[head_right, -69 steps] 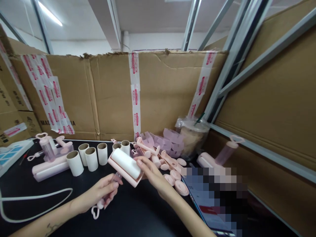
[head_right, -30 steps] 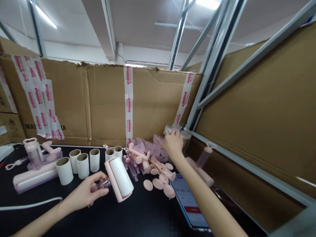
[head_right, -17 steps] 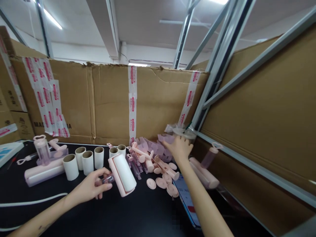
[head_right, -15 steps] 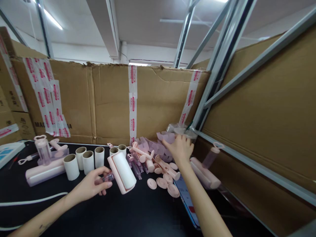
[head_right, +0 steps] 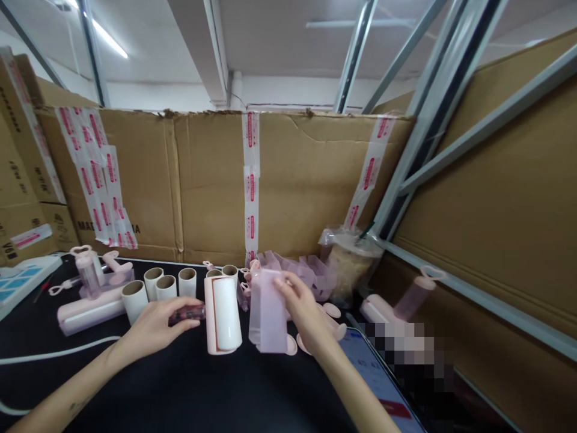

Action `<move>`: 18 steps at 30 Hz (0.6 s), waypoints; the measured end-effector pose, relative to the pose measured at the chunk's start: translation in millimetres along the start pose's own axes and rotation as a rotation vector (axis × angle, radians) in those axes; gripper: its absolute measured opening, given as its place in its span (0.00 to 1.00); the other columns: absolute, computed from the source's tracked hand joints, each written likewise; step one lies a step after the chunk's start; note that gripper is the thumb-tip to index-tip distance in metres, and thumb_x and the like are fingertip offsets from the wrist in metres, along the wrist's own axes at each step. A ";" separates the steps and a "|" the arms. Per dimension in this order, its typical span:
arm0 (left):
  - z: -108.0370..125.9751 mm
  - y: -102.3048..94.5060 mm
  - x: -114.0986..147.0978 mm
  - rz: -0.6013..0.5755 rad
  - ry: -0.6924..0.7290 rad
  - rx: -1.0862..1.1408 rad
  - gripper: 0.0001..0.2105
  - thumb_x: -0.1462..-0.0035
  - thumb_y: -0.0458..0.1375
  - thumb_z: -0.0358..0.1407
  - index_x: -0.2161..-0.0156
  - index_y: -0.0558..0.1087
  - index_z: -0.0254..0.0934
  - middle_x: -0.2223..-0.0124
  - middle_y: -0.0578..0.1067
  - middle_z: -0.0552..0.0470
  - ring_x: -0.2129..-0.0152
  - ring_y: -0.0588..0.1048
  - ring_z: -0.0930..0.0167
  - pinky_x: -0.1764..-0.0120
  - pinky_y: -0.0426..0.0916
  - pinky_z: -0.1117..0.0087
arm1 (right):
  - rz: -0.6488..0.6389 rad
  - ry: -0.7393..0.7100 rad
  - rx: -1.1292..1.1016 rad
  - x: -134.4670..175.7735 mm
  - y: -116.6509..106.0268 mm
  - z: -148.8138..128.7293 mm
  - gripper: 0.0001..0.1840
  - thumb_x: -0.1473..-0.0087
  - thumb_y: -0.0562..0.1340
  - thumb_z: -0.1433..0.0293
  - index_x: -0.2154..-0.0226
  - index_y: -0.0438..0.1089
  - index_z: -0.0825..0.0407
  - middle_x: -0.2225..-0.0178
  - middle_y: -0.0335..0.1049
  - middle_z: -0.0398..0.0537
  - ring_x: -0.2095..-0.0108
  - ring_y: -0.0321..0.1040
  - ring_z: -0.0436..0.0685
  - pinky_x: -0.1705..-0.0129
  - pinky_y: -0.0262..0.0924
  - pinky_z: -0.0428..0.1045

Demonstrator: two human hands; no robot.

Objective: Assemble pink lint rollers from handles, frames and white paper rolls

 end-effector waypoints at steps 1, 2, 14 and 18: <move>0.2 0.6 0.0 -0.002 0.023 0.002 0.15 0.44 0.56 0.42 0.53 0.73 0.44 0.60 0.78 0.53 0.69 0.75 0.68 0.64 0.67 0.70 | -0.011 0.015 -0.019 2.5 6.4 1.3 0.25 0.53 0.59 0.48 0.59 0.68 0.49 0.62 0.76 0.52 0.60 0.72 0.66 0.63 0.68 0.56; 0.3 1.4 0.0 -0.005 0.045 0.004 0.15 0.44 0.56 0.43 0.53 0.73 0.44 0.59 0.78 0.53 0.69 0.75 0.68 0.64 0.67 0.70 | -0.033 0.027 -0.035 5.1 12.6 1.9 0.24 0.54 0.61 0.50 0.60 0.68 0.48 0.61 0.76 0.51 0.59 0.71 0.65 0.62 0.68 0.55; -0.8 7.5 1.5 -0.032 0.185 -0.102 0.15 0.42 0.55 0.42 0.50 0.72 0.46 0.56 0.78 0.53 0.66 0.76 0.68 0.60 0.68 0.70 | -0.167 0.039 -0.145 12.8 34.2 12.3 0.22 0.56 0.66 0.53 0.64 0.64 0.49 0.60 0.75 0.53 0.56 0.71 0.63 0.53 0.64 0.59; -2.5 11.5 0.5 -0.042 0.222 -0.115 0.15 0.42 0.54 0.42 0.50 0.72 0.48 0.54 0.77 0.53 0.61 0.76 0.67 0.59 0.67 0.69 | -0.207 0.024 -0.107 12.2 36.9 15.0 0.22 0.57 0.66 0.54 0.63 0.65 0.49 0.57 0.74 0.53 0.53 0.69 0.64 0.53 0.64 0.60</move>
Point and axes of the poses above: each hand's wrist, its own x-axis away from the middle knuckle, its own y-axis out of the palm, z = x × y, the point moved 3 cm from there along -x, towards the middle knuckle
